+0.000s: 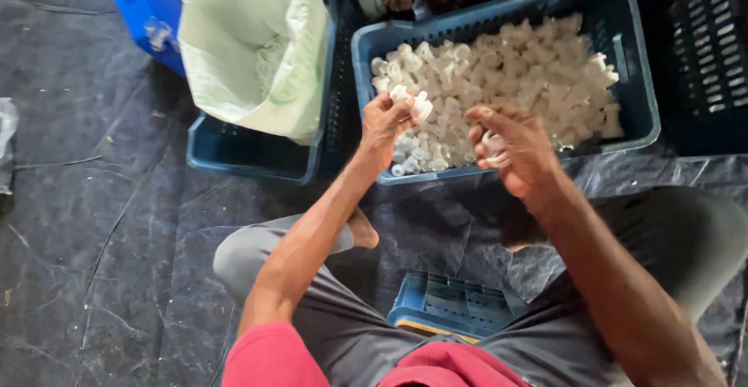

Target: The person sits on the floor and repeatedly picks up small white plastic components from a blue crate. They separate the parts by hand and place the separated pieces into a white bag inside another crate. The process is repetitive and involves handling the items one at a time.

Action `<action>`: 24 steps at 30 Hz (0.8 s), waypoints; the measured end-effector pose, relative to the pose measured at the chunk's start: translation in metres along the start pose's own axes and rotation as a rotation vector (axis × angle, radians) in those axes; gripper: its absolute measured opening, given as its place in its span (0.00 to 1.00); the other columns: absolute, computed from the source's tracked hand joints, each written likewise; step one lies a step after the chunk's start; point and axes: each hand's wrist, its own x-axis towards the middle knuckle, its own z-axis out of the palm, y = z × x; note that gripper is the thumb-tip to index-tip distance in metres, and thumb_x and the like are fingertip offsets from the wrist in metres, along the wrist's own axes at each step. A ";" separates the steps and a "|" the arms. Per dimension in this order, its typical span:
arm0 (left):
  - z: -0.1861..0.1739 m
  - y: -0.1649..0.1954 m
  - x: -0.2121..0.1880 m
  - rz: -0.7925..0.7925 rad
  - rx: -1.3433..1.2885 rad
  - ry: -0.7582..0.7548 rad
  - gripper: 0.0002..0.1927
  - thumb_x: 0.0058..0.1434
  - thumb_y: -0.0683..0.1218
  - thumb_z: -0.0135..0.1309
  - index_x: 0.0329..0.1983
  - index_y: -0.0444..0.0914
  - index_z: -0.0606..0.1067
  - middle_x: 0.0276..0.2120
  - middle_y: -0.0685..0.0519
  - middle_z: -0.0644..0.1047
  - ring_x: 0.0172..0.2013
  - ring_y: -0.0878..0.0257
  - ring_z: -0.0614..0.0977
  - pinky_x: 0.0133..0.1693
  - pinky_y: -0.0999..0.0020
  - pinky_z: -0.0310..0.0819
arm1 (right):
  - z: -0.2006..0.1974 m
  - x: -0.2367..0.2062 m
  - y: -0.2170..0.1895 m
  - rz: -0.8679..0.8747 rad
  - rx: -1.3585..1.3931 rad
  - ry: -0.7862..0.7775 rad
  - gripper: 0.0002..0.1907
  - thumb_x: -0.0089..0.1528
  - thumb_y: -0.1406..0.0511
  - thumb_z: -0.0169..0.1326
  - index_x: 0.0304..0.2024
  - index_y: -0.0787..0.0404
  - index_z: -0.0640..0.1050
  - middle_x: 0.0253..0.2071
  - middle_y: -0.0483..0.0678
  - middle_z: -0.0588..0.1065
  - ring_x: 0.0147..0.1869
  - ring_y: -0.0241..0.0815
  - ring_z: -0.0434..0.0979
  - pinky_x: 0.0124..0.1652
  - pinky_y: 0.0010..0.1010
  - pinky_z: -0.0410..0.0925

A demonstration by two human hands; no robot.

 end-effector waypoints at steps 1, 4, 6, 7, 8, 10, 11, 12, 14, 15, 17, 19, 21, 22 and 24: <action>0.005 0.011 -0.020 0.039 0.007 -0.018 0.12 0.60 0.42 0.60 0.46 0.35 0.77 0.41 0.51 0.82 0.41 0.61 0.86 0.45 0.65 0.82 | 0.010 -0.003 0.005 0.069 -0.008 -0.017 0.15 0.69 0.58 0.54 0.47 0.63 0.80 0.29 0.47 0.76 0.25 0.35 0.73 0.22 0.26 0.66; 0.021 0.038 -0.079 0.185 0.031 -0.085 0.13 0.62 0.41 0.61 0.49 0.33 0.77 0.43 0.51 0.81 0.43 0.63 0.84 0.48 0.66 0.80 | 0.034 -0.015 0.018 0.215 -0.024 -0.085 0.22 0.68 0.49 0.48 0.45 0.59 0.81 0.27 0.45 0.75 0.22 0.33 0.72 0.19 0.25 0.66; 0.030 0.044 -0.110 0.305 0.058 -0.153 0.14 0.63 0.40 0.62 0.51 0.33 0.76 0.44 0.52 0.80 0.44 0.65 0.83 0.50 0.68 0.78 | 0.049 -0.025 0.032 0.238 -0.001 -0.143 0.24 0.66 0.47 0.46 0.44 0.57 0.80 0.27 0.46 0.78 0.22 0.34 0.72 0.20 0.24 0.66; 0.032 0.046 -0.124 0.330 0.127 -0.121 0.15 0.63 0.40 0.61 0.52 0.33 0.76 0.43 0.52 0.80 0.44 0.65 0.82 0.49 0.69 0.77 | 0.053 -0.029 0.037 0.222 0.004 -0.147 0.22 0.67 0.48 0.48 0.43 0.60 0.79 0.28 0.46 0.78 0.23 0.34 0.73 0.20 0.25 0.67; 0.035 0.048 -0.133 0.358 0.192 -0.093 0.15 0.63 0.39 0.61 0.53 0.33 0.76 0.43 0.52 0.80 0.43 0.66 0.81 0.48 0.70 0.77 | 0.056 -0.031 0.040 0.201 0.005 -0.149 0.21 0.67 0.50 0.51 0.43 0.62 0.78 0.29 0.46 0.78 0.24 0.34 0.73 0.21 0.26 0.67; 0.043 0.052 -0.141 0.439 0.334 -0.061 0.17 0.61 0.39 0.61 0.53 0.34 0.75 0.42 0.53 0.80 0.43 0.67 0.81 0.46 0.71 0.76 | 0.057 -0.030 0.036 0.130 0.005 -0.180 0.19 0.67 0.53 0.54 0.44 0.64 0.77 0.31 0.47 0.78 0.26 0.34 0.74 0.23 0.27 0.68; 0.043 0.055 -0.145 0.486 0.414 -0.047 0.18 0.59 0.39 0.61 0.53 0.35 0.75 0.40 0.54 0.80 0.42 0.67 0.81 0.45 0.72 0.77 | 0.057 -0.031 0.033 0.091 0.006 -0.211 0.19 0.67 0.54 0.55 0.45 0.63 0.77 0.32 0.47 0.79 0.26 0.34 0.74 0.24 0.27 0.69; 0.041 0.056 -0.150 0.527 0.496 -0.028 0.19 0.58 0.39 0.61 0.54 0.36 0.74 0.39 0.54 0.80 0.42 0.68 0.82 0.45 0.73 0.77 | 0.055 -0.033 0.033 0.060 0.011 -0.242 0.18 0.66 0.55 0.56 0.46 0.63 0.77 0.33 0.48 0.79 0.27 0.34 0.74 0.25 0.27 0.69; 0.042 0.057 -0.150 0.461 0.331 -0.096 0.16 0.58 0.38 0.59 0.50 0.35 0.74 0.40 0.54 0.80 0.41 0.67 0.82 0.44 0.71 0.78 | 0.053 -0.036 0.033 0.055 0.016 -0.285 0.17 0.65 0.56 0.58 0.49 0.59 0.76 0.34 0.46 0.78 0.27 0.33 0.74 0.24 0.26 0.68; 0.042 0.055 -0.150 0.416 0.250 -0.122 0.14 0.58 0.37 0.57 0.48 0.35 0.75 0.40 0.55 0.80 0.40 0.66 0.83 0.44 0.71 0.78 | 0.053 -0.038 0.034 0.067 0.020 -0.306 0.17 0.64 0.57 0.59 0.50 0.58 0.75 0.34 0.45 0.78 0.27 0.33 0.74 0.24 0.25 0.67; 0.039 0.055 -0.149 0.379 0.252 -0.119 0.12 0.57 0.39 0.57 0.45 0.35 0.74 0.37 0.54 0.81 0.38 0.65 0.84 0.42 0.68 0.80 | 0.054 -0.037 0.034 0.095 -0.001 -0.267 0.18 0.63 0.56 0.59 0.50 0.59 0.75 0.36 0.47 0.79 0.27 0.33 0.75 0.24 0.26 0.68; 0.034 0.057 -0.148 0.389 0.410 -0.079 0.11 0.59 0.43 0.57 0.44 0.36 0.74 0.34 0.51 0.80 0.36 0.61 0.84 0.39 0.64 0.79 | 0.058 -0.034 0.033 0.082 -0.057 -0.239 0.19 0.62 0.57 0.59 0.50 0.60 0.74 0.36 0.49 0.80 0.27 0.34 0.75 0.24 0.27 0.69; 0.031 0.058 -0.150 0.437 0.728 -0.016 0.13 0.63 0.49 0.56 0.45 0.37 0.75 0.31 0.47 0.80 0.33 0.56 0.83 0.35 0.60 0.76 | 0.061 -0.034 0.031 0.018 -0.140 -0.211 0.19 0.61 0.58 0.60 0.49 0.61 0.75 0.35 0.50 0.80 0.25 0.35 0.74 0.23 0.28 0.69; 0.032 0.059 -0.150 0.559 0.842 -0.008 0.12 0.67 0.51 0.54 0.43 0.37 0.75 0.31 0.46 0.80 0.34 0.53 0.83 0.36 0.58 0.76 | 0.062 -0.035 0.031 0.005 -0.149 -0.204 0.19 0.61 0.58 0.61 0.49 0.62 0.75 0.36 0.50 0.80 0.25 0.34 0.74 0.23 0.27 0.68; 0.036 0.060 -0.151 0.801 1.069 0.010 0.16 0.74 0.54 0.50 0.39 0.38 0.76 0.32 0.44 0.80 0.36 0.46 0.82 0.38 0.53 0.75 | 0.066 -0.036 0.033 -0.016 -0.166 -0.193 0.19 0.61 0.59 0.61 0.49 0.63 0.76 0.36 0.50 0.80 0.25 0.33 0.73 0.22 0.26 0.68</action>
